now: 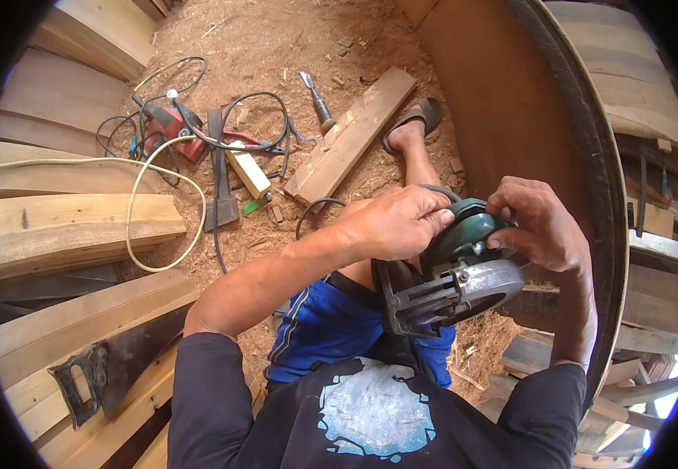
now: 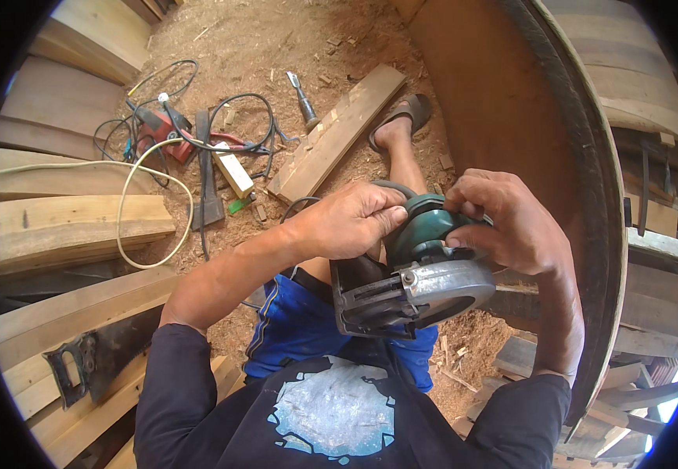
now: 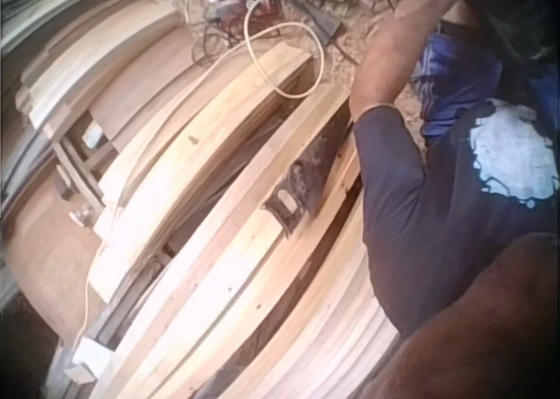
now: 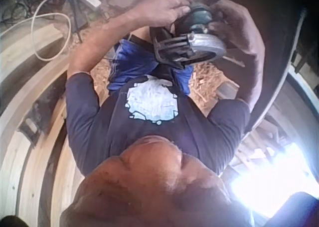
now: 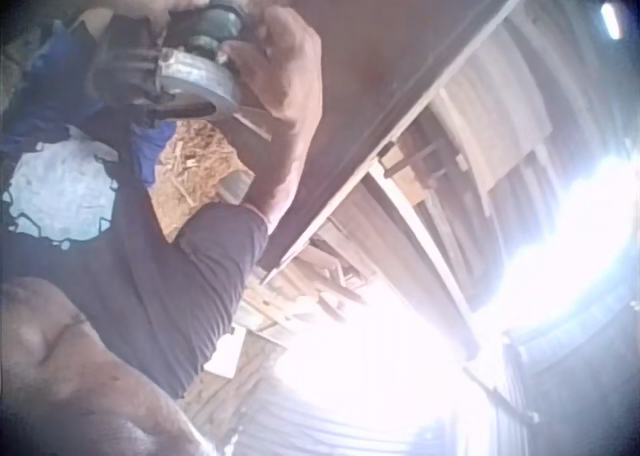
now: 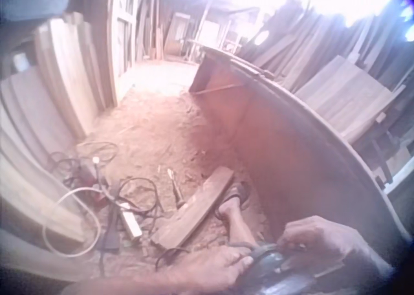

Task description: The person measures the base of a circular saw with a metal ruler and uses a tool to adjust the blade and internal components while holding the saw on their lap.

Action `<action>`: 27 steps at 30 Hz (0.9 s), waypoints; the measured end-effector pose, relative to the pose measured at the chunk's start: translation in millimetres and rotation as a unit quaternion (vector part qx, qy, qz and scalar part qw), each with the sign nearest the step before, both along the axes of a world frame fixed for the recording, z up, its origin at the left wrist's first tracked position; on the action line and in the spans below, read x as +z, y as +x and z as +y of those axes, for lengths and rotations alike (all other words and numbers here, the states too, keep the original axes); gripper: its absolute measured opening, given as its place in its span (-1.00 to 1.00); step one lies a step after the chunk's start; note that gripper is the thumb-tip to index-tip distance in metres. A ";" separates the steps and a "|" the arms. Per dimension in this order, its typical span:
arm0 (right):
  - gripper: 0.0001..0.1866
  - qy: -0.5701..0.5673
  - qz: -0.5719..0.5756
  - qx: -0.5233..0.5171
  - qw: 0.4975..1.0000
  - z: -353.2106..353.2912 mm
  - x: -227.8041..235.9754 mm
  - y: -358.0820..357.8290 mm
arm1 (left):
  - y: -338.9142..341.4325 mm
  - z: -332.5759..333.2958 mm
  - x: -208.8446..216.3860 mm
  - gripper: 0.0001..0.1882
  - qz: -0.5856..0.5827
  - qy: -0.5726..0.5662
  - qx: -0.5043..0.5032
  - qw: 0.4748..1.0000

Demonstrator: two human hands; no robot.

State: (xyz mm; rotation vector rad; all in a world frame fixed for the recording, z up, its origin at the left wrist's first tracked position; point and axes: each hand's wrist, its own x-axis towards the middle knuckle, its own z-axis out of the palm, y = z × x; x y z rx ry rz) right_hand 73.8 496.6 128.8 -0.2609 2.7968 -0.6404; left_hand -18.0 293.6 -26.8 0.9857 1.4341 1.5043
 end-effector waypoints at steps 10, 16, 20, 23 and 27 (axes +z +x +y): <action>-0.43 -0.064 0.040 0.045 0.996 11.5 -13.9 -0.9 | 6.7 -12.4 4.7 -0.71 0.160 0.048 0.090 0.982; -0.62 -0.036 0.016 0.037 0.999 -22.1 3.7 8.0 | 3.1 -23.1 5.9 -0.76 0.142 0.007 0.067 0.988; -0.64 0.016 -0.009 0.021 1.000 -36.7 11.4 12.4 | 4.5 -31.8 -1.7 -0.81 0.174 0.034 0.074 0.981; -0.65 0.050 0.043 0.008 0.998 -34.5 13.7 29.0 | 11.5 -32.1 -12.4 -0.82 0.213 0.096 0.106 0.967; -0.67 0.029 -0.011 -0.012 0.999 -32.5 16.8 47.8 | 17.0 -35.9 -14.9 -0.83 0.234 0.174 0.130 0.948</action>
